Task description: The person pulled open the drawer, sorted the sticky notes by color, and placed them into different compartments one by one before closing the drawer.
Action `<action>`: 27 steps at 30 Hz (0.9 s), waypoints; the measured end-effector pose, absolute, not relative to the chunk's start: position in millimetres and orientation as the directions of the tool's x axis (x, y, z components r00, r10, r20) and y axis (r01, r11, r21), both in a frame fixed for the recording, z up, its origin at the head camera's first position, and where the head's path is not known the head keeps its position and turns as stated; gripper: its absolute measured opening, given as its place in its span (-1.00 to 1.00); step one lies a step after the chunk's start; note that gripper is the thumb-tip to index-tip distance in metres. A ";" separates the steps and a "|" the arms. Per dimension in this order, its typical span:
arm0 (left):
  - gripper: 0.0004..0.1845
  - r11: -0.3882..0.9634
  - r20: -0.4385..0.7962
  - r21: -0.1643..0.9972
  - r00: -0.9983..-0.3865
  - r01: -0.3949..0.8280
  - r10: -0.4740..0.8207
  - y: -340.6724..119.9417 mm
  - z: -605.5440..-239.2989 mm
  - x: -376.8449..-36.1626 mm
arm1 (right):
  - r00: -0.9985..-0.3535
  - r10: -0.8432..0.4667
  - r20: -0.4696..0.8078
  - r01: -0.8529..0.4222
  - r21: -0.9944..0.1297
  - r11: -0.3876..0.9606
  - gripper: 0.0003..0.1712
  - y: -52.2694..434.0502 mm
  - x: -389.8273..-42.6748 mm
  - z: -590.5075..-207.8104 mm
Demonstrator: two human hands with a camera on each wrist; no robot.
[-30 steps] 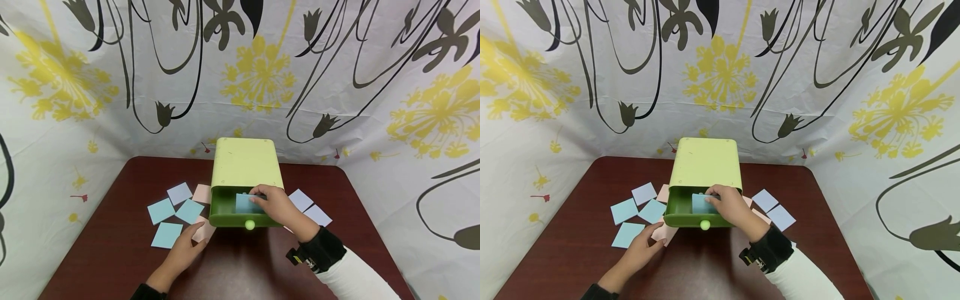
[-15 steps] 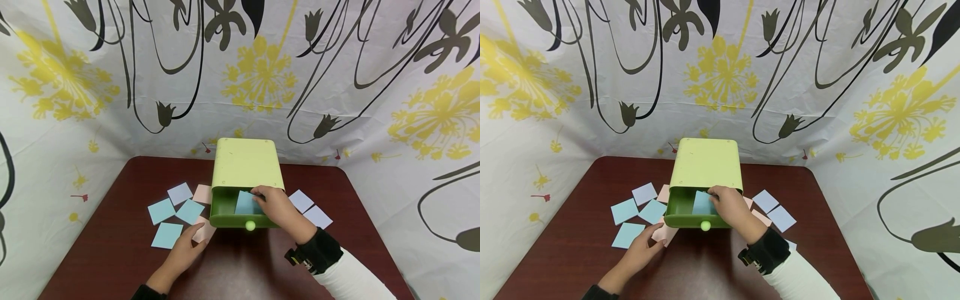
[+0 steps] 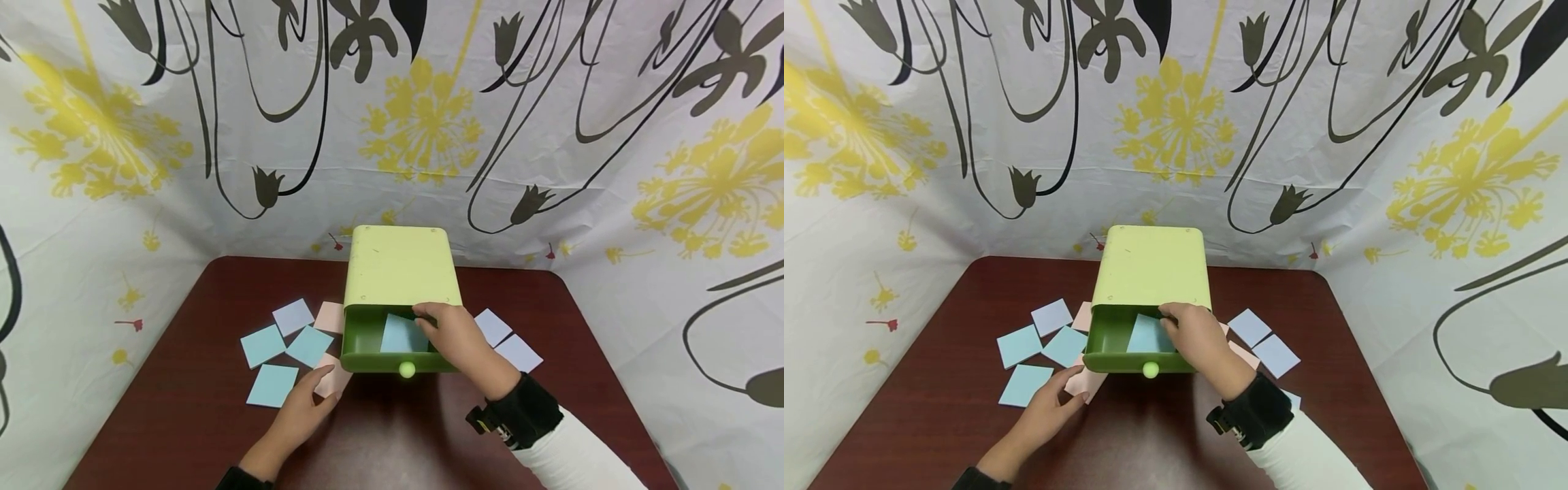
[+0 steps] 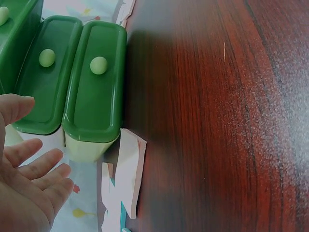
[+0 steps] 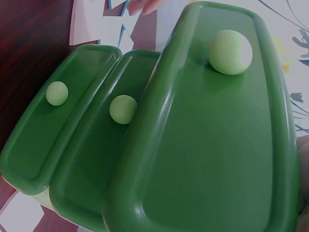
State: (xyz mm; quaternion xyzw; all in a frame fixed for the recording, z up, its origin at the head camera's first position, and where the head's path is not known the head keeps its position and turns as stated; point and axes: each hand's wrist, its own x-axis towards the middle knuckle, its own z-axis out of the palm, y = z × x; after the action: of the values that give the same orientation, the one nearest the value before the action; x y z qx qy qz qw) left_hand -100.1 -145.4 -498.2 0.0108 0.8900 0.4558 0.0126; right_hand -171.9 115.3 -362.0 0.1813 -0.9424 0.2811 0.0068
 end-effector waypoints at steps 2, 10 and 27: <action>-0.47 0.585 -0.016 0.811 -0.999 0.007 0.034 -144.8 -498.0 -100.0 | -0.936 -0.330 0.124 -0.343 -0.534 0.773 -0.65 118.9 -171.2 -361.6; -0.46 0.582 -0.030 0.813 -0.998 0.002 0.046 -142.5 -496.7 -99.9 | -0.921 -0.234 0.312 -0.382 -0.600 0.703 -0.78 144.8 -168.4 -359.2; -0.43 0.633 -0.039 0.774 -0.999 -0.022 0.014 -140.6 -495.6 -102.6 | -0.963 -0.015 0.270 -0.195 -0.654 0.731 -0.60 222.2 -163.5 -391.5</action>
State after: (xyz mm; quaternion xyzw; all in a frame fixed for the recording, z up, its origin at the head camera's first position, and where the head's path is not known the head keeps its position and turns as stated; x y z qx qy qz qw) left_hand -102.6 -140.6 -495.6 -0.0023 0.9033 0.4284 0.0207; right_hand -163.5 222.2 -391.5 0.0568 -0.9221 0.3621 0.1242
